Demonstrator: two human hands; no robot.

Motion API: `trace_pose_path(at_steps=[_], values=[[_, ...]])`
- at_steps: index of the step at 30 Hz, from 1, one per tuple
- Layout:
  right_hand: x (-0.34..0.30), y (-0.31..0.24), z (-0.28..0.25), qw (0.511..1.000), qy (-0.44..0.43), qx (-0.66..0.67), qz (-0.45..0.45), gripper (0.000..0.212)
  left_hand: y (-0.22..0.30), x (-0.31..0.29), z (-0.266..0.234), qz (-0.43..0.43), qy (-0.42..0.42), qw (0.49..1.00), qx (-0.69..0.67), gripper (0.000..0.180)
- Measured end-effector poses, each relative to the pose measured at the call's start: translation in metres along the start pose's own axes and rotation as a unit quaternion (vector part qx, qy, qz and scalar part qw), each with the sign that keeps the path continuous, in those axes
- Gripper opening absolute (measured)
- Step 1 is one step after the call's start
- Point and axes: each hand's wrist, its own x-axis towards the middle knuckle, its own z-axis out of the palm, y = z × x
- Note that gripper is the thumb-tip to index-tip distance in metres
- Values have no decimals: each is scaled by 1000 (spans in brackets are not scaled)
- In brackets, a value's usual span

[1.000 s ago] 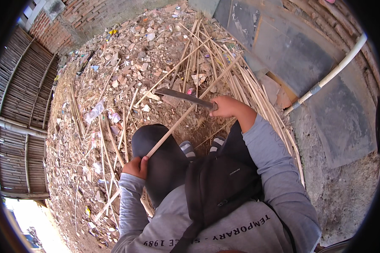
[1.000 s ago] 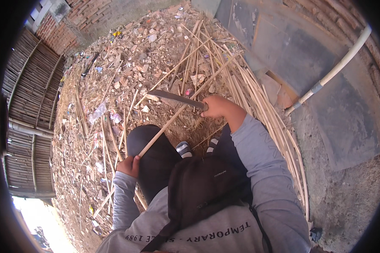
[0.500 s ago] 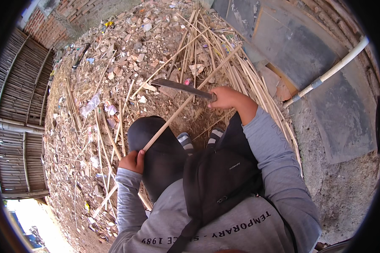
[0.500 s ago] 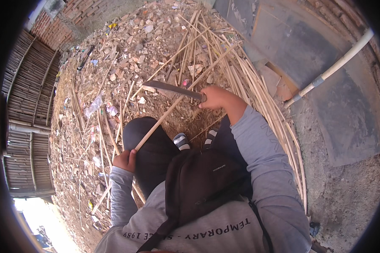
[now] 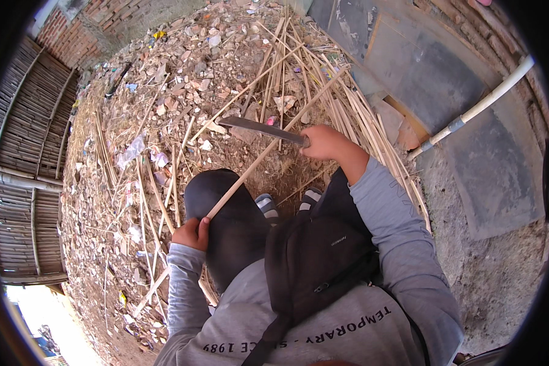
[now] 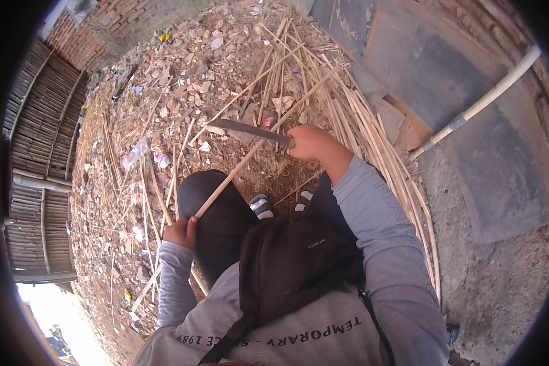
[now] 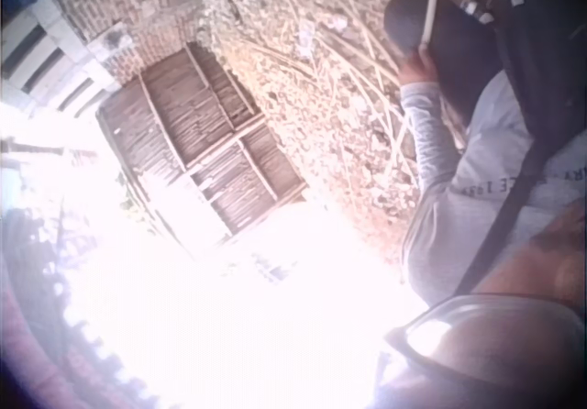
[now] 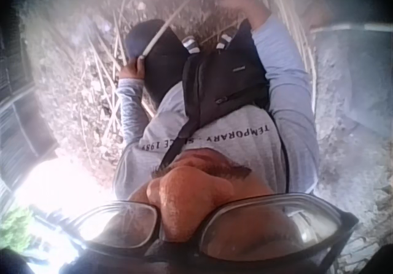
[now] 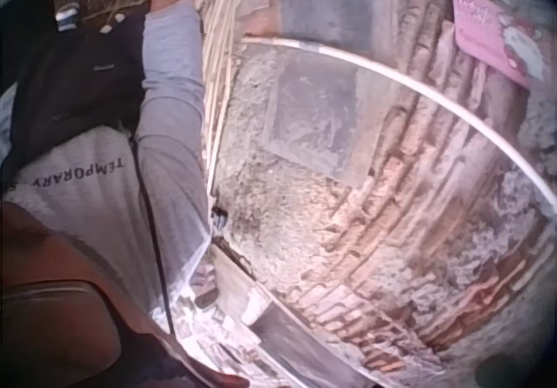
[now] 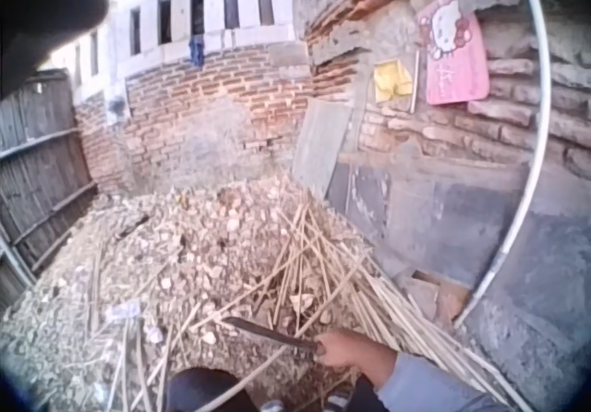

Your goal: The person shaves a strip of bamboo using a knife, removing thin layers of wood while sitting in a workspace.

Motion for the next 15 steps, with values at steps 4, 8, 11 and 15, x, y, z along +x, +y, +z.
trace_pose_path(at_steps=[4, 8, 11, 15], values=[[0, -37, -21, 997, -67, -39, 22, 38, -4, -3, -3, -9, -13, 1000, -3, 45], [6, -9, -13, 998, -2, -7, 68, 37, 3, -2, -6, -6, -21, 1000, 6, 45], [-4, -23, -15, 999, 10, -10, 44, 36, 1, -4, -8, -25, -24, 999, 7, 45], [-1, -23, -9, 996, -81, -32, 21, 36, 0, -1, -7, -8, -28, 1000, 11, 46]])
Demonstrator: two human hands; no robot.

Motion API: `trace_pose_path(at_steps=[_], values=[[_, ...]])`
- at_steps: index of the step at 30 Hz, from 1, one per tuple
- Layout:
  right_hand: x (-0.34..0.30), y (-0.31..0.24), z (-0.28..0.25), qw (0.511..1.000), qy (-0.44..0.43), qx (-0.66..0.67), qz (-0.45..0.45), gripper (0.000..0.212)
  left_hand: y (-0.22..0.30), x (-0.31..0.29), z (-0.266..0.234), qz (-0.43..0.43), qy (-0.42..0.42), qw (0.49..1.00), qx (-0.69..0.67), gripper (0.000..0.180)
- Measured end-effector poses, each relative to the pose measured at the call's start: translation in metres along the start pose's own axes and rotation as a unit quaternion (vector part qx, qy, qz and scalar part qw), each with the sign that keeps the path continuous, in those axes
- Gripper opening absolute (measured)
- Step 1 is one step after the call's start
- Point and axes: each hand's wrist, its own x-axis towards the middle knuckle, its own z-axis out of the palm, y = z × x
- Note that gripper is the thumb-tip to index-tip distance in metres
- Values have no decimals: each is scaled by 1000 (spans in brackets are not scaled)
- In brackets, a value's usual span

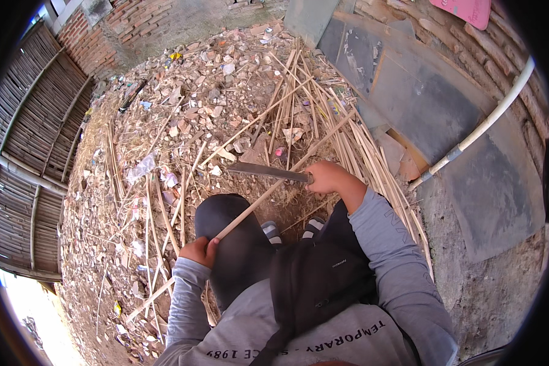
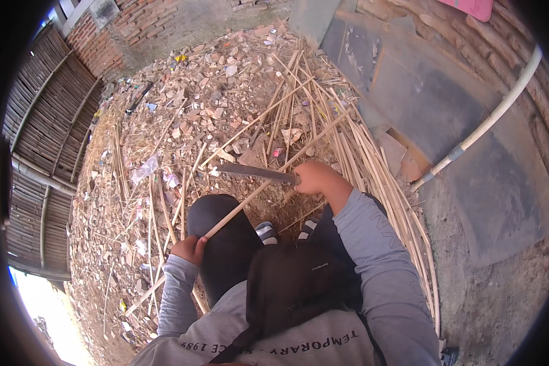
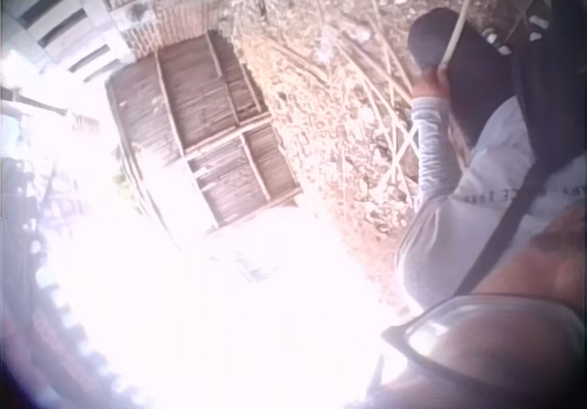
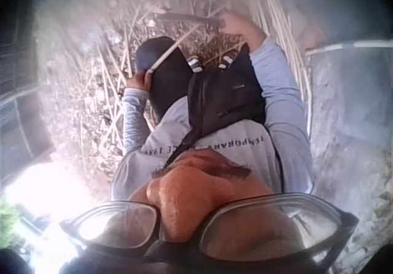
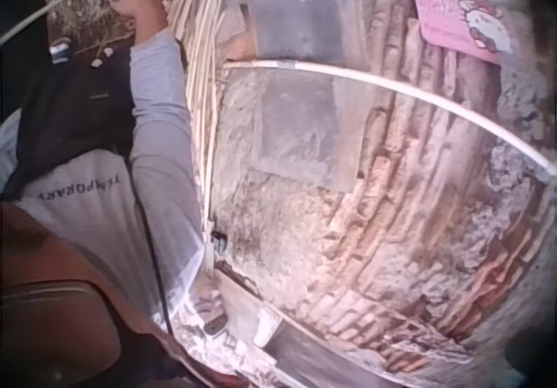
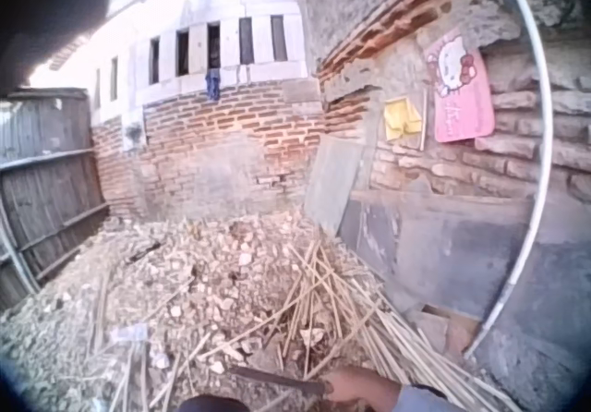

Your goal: The person shaves a strip of bamboo using a knife, removing thin layers of wood while sitting in a workspace.

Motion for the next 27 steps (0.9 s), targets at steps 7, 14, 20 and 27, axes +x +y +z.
trace_pose_path(at_steps=[7, 14, 20, 27], values=[[4, 7, -3, 997, 60, -7, 39, 40, 8, -4, -8, -32, -2, 999, 21, 50], [-1, 0, -3, 999, 12, 28, 11, 38, 5, -3, -5, -27, -7, 1000, 9, 50], [3, 13, -1, 997, 44, 26, 52, 40, 8, -3, -7, -35, -16, 999, 22, 50], [-2, 1, -3, 999, -5, 33, -23, 46, -1, -4, -4, -20, -14, 1000, 10, 50]])
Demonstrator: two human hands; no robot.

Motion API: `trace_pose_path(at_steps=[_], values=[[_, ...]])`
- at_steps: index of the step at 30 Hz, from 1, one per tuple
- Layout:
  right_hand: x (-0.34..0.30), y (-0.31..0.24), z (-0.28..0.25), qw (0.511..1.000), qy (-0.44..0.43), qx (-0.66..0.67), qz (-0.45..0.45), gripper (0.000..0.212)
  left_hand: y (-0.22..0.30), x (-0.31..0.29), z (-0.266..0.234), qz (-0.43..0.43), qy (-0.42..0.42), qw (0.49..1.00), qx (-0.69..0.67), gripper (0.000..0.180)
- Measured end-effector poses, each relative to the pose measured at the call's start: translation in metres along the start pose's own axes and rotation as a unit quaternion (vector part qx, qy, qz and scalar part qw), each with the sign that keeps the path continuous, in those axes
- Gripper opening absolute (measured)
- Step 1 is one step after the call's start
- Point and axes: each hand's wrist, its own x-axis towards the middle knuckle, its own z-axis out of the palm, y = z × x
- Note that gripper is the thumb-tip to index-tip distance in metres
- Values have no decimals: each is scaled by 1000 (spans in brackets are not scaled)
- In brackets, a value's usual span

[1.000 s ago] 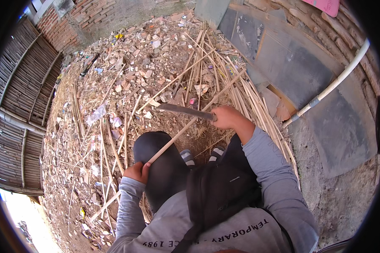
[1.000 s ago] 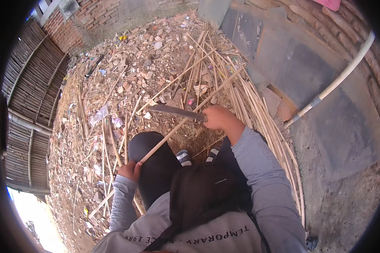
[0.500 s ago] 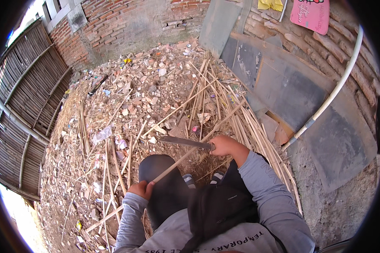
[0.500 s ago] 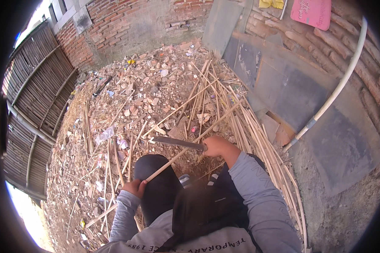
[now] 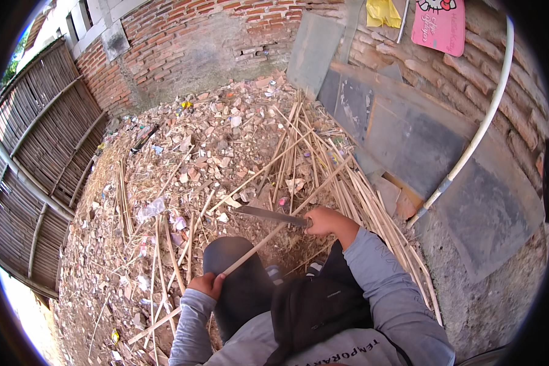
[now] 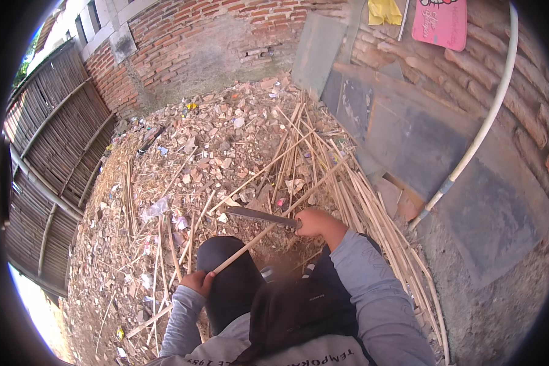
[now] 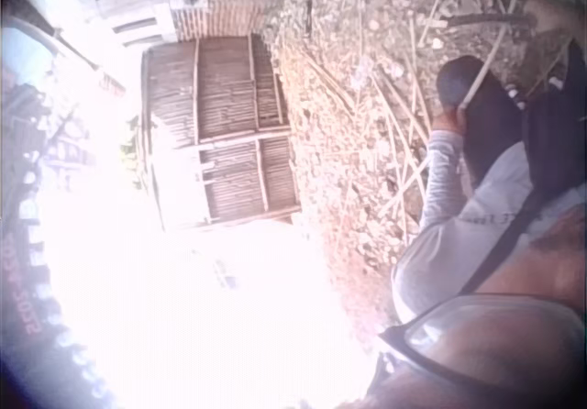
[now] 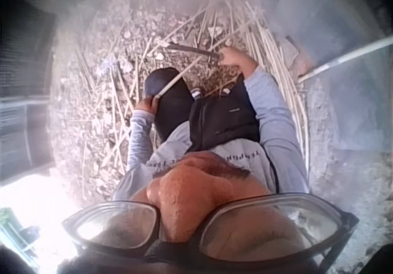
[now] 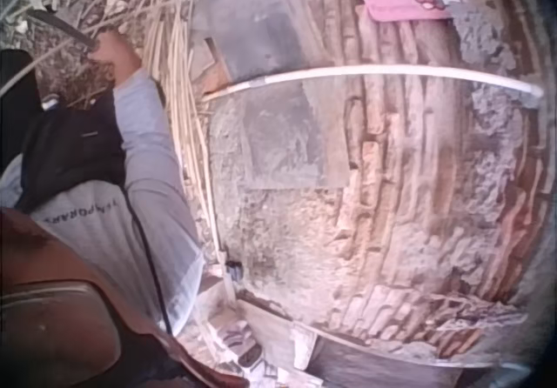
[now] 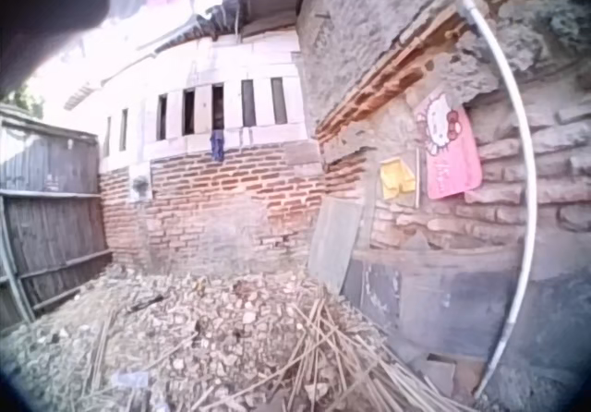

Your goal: The person shaves a strip of bamboo using a knife, removing thin layers of wood while sitting in a workspace.

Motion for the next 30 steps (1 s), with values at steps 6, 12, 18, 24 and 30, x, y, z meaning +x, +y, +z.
trace_pose_path(at_steps=[6, 12, 18, 24, 30], values=[[9, 28, 8, 997, 41, 3, 64, 48, 7, 1, -1, 2, 4, 1000, 5, 50], [6, 29, 12, 998, 56, -11, 27, 51, 5, 1, -2, 0, -5, 1000, -4, 50], [3, 17, 5, 999, 27, -15, 44, 51, 4, 1, -3, 8, -5, 1000, -4, 51], [1, 19, 6, 998, 51, 2, 35, 38, 6, 3, -2, 16, 0, 1000, -6, 50], [0, 13, 3, 998, 38, 11, 49, 38, 6, 1, -4, 12, 7, 1000, -17, 50]])
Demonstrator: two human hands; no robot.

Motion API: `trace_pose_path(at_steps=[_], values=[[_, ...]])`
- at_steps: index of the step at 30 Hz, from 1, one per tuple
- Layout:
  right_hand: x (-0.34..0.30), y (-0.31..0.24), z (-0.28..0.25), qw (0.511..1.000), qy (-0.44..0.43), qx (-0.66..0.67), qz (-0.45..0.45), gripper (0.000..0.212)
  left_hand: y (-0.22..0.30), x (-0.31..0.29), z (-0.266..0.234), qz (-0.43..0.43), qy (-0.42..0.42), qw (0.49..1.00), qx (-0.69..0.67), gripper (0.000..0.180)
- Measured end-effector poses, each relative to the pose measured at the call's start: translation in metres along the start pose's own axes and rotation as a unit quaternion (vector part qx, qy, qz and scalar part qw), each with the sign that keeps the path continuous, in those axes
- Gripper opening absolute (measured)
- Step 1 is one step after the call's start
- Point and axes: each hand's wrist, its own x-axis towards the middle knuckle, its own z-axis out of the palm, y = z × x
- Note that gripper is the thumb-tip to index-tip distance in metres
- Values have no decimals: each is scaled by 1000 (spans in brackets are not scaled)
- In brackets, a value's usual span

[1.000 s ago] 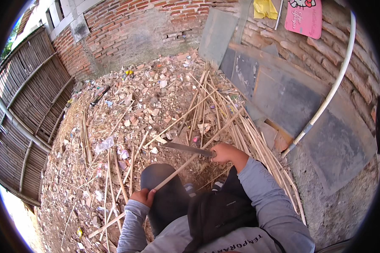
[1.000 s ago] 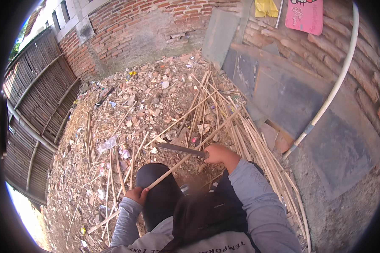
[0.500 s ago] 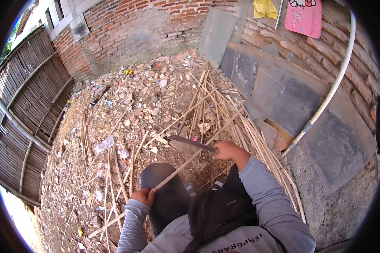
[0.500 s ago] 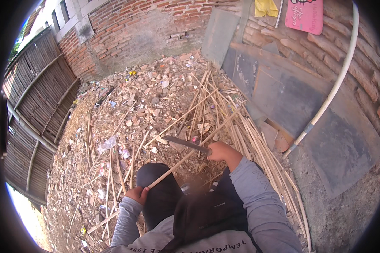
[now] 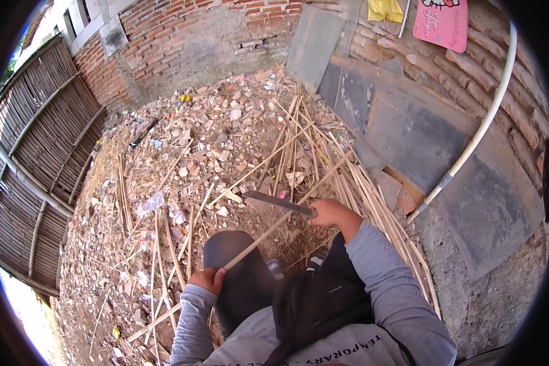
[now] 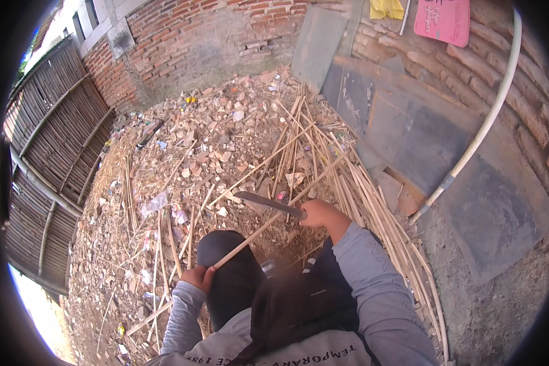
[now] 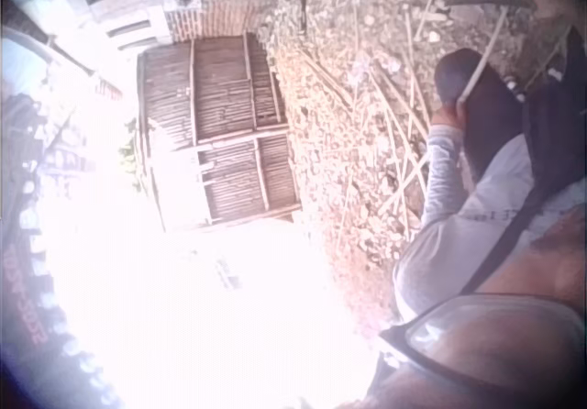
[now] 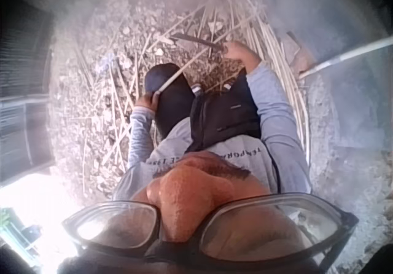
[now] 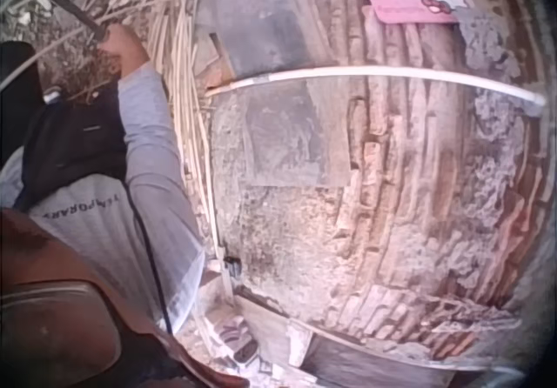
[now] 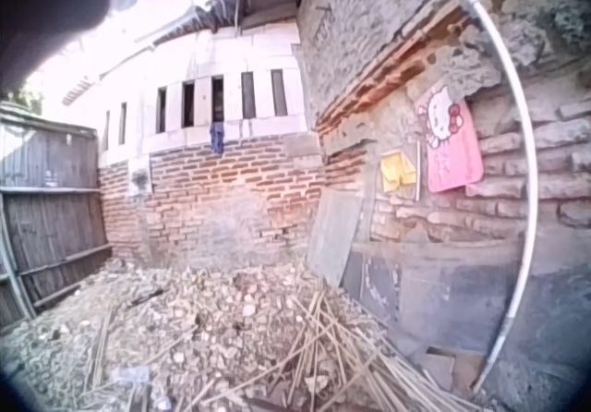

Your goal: The person shaves a strip of bamboo using a knife, removing thin layers of wood while sitting in a workspace.

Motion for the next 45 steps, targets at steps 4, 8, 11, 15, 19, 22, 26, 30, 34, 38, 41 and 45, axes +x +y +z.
trace_pose_path(at_steps=[4, 8, 11, 15, 19, 22, 26, 30, 34, 38, 41, 45], values=[[-4, -4, -5, 1000, 7, -24, 0, 41, -1, 1, 3, 2, 7, 1000, -1, 50], [1, 6, -2, 1000, 18, -9, 16, 43, -2, 1, 5, 15, 20, 1000, -2, 49], [1, 7, 0, 999, 26, -20, -6, 46, 0, 0, 3, 11, 23, 1000, -2, 49], [0, 2, -1, 999, 10, -21, -23, 45, -4, 1, 6, 12, 26, 1000, 0, 49], [2, 2, -1, 1000, 12, -17, -19, 46, -6, 1, 8, 19, 28, 999, -7, 48], [-1, 0, -3, 1000, 9, -14, 4, 47, -2, 1, 6, 15, 28, 999, -9, 48], [-4, -7, -6, 999, 7, -30, -17, 38, 0, 0, 5, 5, 26, 1000, -5, 48], [-7, -13, -7, 999, -6, -26, -19, 37, -1, -1, 4, 0, 22, 1000, 6, 48], [2, 0, -7, 1000, -7, -2, 13, 42, -3, 0, 6, 13, 34, 999, -5, 49], [5, 8, -1, 1000, 11, -3, 18, 36, -1, 0, 7, 14, 39, 999, 2, 49], [0, -1, 1, 999, 31, -27, -25, 36, -3, 1, 8, 11, 37, 999, 2, 49], [-3, -11, 0, 998, 9, -41, -56, 38, -7, 2, 9, 2, 19, 1000, -7, 49]])
